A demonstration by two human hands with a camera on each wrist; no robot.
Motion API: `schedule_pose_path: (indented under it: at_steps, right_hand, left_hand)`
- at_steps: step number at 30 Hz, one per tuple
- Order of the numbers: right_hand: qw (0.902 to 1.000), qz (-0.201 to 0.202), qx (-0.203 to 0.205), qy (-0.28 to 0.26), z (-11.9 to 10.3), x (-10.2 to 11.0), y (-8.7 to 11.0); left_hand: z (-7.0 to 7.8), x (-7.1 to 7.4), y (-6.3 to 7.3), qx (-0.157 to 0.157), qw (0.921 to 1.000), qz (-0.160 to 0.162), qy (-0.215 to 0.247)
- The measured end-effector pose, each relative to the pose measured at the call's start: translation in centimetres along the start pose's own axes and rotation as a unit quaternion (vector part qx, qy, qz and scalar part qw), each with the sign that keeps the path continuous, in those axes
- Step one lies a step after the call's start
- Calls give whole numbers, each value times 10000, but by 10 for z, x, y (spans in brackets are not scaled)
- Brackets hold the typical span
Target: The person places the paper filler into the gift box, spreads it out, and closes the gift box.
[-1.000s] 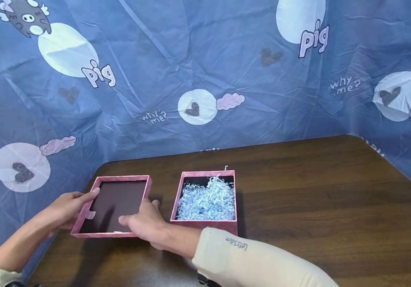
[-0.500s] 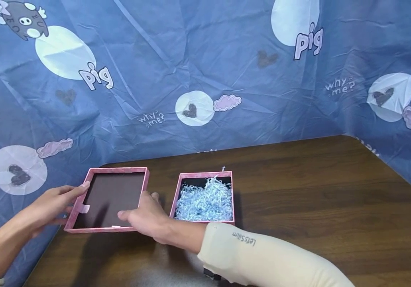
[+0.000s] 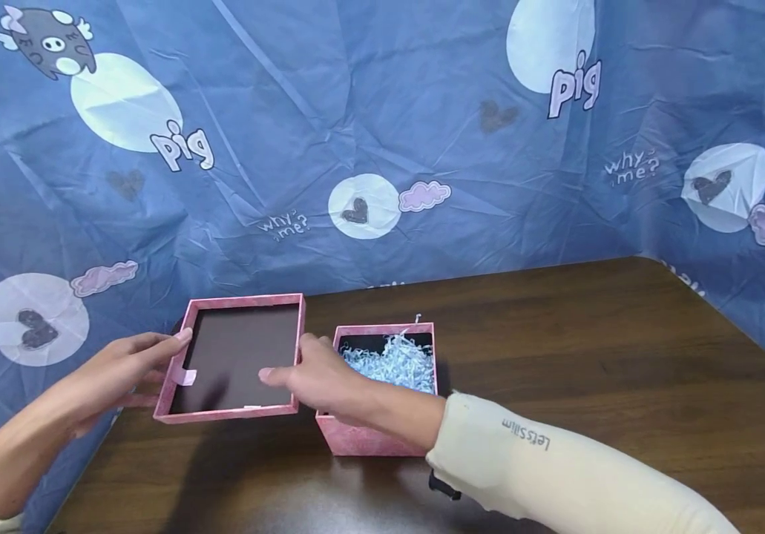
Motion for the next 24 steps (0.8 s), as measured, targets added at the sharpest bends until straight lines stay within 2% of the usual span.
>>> schedule_pose_path:
  at_steps: [7, 9, 16, 24]
  right_hand:
    - [9999, -77, -52, 143, 3, 39, 14]
    - [9998, -172, -61, 65, 4, 52, 21]
    - [9990, -223, 34, 394, 4, 98, 47]
    - [10000, -26, 12, 13, 15, 132, 71]
  left_hand:
    - [23, -21, -2, -276, 9992, -200, 210]
    - [29, -30, -3, -368, 9982, -306, 349]
    - [56, -63, -5, -638, 9932, -670, 709]
    - [78, -94, -12, -832, 9878, -935, 923]
Point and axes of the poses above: each hand's wrist, its own y-axis away from the middle knuckle, its own x-axis out of the back of the hand, z = x × y, the point moved 2 cm from there along -y, towards the middle knuckle, and after that the axes turned 5 degrees about x, right-handed, at the moved point
